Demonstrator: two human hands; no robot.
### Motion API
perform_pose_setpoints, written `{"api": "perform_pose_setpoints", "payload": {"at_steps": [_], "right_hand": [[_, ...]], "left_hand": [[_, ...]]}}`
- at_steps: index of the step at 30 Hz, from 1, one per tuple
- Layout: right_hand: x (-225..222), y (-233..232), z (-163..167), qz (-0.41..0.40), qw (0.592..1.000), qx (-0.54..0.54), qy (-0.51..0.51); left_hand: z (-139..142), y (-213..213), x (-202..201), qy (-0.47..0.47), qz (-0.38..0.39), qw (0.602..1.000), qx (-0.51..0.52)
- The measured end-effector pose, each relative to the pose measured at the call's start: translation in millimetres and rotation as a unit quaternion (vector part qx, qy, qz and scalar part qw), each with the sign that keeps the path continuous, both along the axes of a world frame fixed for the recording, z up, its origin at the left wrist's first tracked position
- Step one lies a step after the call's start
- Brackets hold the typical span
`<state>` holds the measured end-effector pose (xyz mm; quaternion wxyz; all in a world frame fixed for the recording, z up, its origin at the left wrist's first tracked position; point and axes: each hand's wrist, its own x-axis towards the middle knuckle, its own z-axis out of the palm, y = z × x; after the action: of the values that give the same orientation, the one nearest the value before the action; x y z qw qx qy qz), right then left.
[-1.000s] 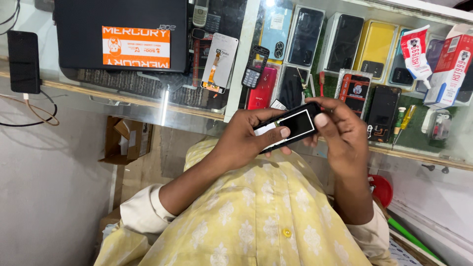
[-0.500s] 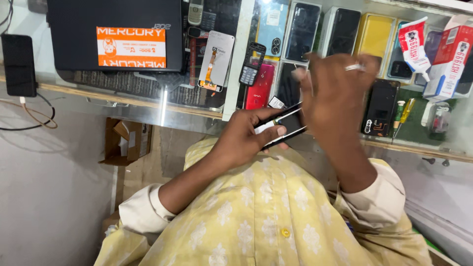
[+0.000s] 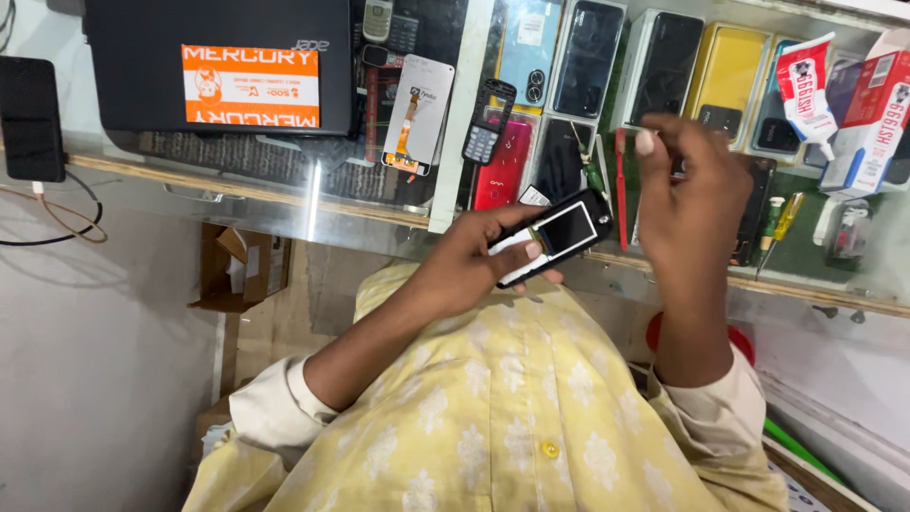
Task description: The person disassembles a mobile phone, removes the back cover, and manipulates internal components including the battery and ribbon cables. They then reassemble the phone by reconnecting cables and replacing the back cover.
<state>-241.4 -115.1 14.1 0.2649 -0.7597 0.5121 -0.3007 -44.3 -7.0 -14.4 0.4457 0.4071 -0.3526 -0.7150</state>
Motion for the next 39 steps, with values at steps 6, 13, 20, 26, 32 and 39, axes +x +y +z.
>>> {"api": "perform_pose_setpoints", "payload": {"at_steps": [6,13,20,26,32,39], "right_hand": [[-13.8,7.2,-55.5,0.051,0.879,0.354,-0.314],[-1.5,4.4,-73.6,0.048,0.890,0.325,-0.315],[16.1,9.7,-81.9,0.055,0.893,0.344,-0.286],[3.1,13.7,20.0,0.056,0.983,0.001,-0.172],[-31.7,37.7,54.4,0.158,0.826,-0.288,-0.458],[-25.1,35.1,66.7,0.198,0.802,-0.282,-0.488]], "left_hand": [[-5.5,-10.4,7.8,-0.013,0.006,1.000,0.013],[13.3,-18.3,10.7,-0.395,0.068,0.891,-0.212],[15.1,-19.5,-13.2,-0.597,0.042,0.757,-0.261],[11.3,-15.0,-6.7,-0.582,0.074,0.762,-0.274],[15.0,-14.3,12.2,-0.469,0.078,0.857,-0.197],[-3.5,-13.4,14.9,-0.241,0.127,0.941,-0.198]]}}
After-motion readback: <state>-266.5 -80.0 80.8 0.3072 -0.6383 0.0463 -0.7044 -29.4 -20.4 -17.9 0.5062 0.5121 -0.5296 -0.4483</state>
